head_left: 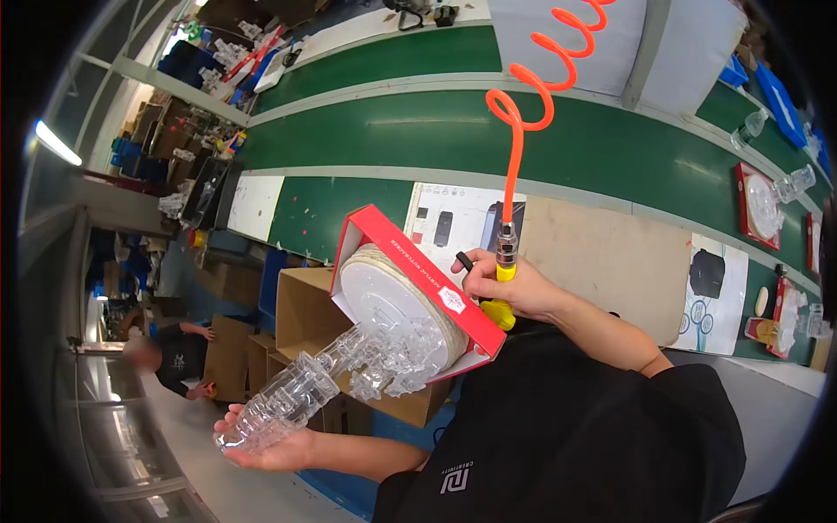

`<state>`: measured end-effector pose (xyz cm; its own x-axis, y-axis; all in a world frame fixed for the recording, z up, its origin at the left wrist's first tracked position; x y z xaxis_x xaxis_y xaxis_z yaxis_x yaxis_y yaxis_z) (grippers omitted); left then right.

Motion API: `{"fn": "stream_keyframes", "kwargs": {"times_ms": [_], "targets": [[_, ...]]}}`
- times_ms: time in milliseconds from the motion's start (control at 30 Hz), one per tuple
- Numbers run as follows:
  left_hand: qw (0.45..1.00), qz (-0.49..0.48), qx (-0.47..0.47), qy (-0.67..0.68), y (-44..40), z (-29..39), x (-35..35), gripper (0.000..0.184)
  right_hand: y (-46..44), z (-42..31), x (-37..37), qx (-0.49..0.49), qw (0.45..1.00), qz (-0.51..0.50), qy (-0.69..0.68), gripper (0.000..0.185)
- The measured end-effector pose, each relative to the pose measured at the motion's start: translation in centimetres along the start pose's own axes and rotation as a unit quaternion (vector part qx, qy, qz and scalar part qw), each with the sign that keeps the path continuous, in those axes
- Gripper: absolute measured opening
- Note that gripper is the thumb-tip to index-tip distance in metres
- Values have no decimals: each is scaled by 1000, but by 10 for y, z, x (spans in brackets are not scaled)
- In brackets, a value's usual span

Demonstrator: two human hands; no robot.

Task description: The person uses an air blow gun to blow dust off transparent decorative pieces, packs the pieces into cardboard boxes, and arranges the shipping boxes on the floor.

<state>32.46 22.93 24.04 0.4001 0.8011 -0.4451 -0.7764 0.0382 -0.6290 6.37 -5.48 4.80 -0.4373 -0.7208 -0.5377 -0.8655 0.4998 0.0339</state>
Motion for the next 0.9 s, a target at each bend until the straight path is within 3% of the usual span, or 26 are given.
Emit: {"fn": "stream_keyframes", "kwargs": {"times_ms": [67,167,267,500,633,700,767,833,900], "targets": [[1000,4,1,-3,0,-2,-2,44,1,-6,3,19,999,-1,50,13],[1000,3,0,11,-1,-3,-7,43,2,-5,8,-21,999,-34,-6,12],[1000,7,7,20,1,0,-18,43,5,-6,17,3,999,-35,4,10],[1000,-14,-2,10,-3,11,-10,43,9,-16,84,17,994,76,77,11],[999,8,-13,36,-7,25,-10,41,7,-30,167,52,981,156,105,19],[999,1,-35,30,-8,39,-11,40,4,-41,238,-10,940,293,177,28],[997,-19,-67,-22,-12,57,-9,38,8,-55,318,-14,841,440,313,29],[992,-31,-102,-70,-15,71,-7,38,16,-76,361,-23,719,466,515,65],[989,-29,-118,-86,-10,75,-5,38,32,-75,392,-88,705,514,481,88]]}}
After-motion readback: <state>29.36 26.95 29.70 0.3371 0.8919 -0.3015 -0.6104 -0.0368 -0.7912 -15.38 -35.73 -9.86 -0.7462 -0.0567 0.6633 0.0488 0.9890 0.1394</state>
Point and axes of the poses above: each hand's wrist, its own y-axis away from the middle knuckle, its own x-axis out of the back of the hand, z = x × y, the point moved 8 cm from there along -y, towards the middle knuckle, and after that the axes turned 7 degrees about -z, right-handed, at the moved point
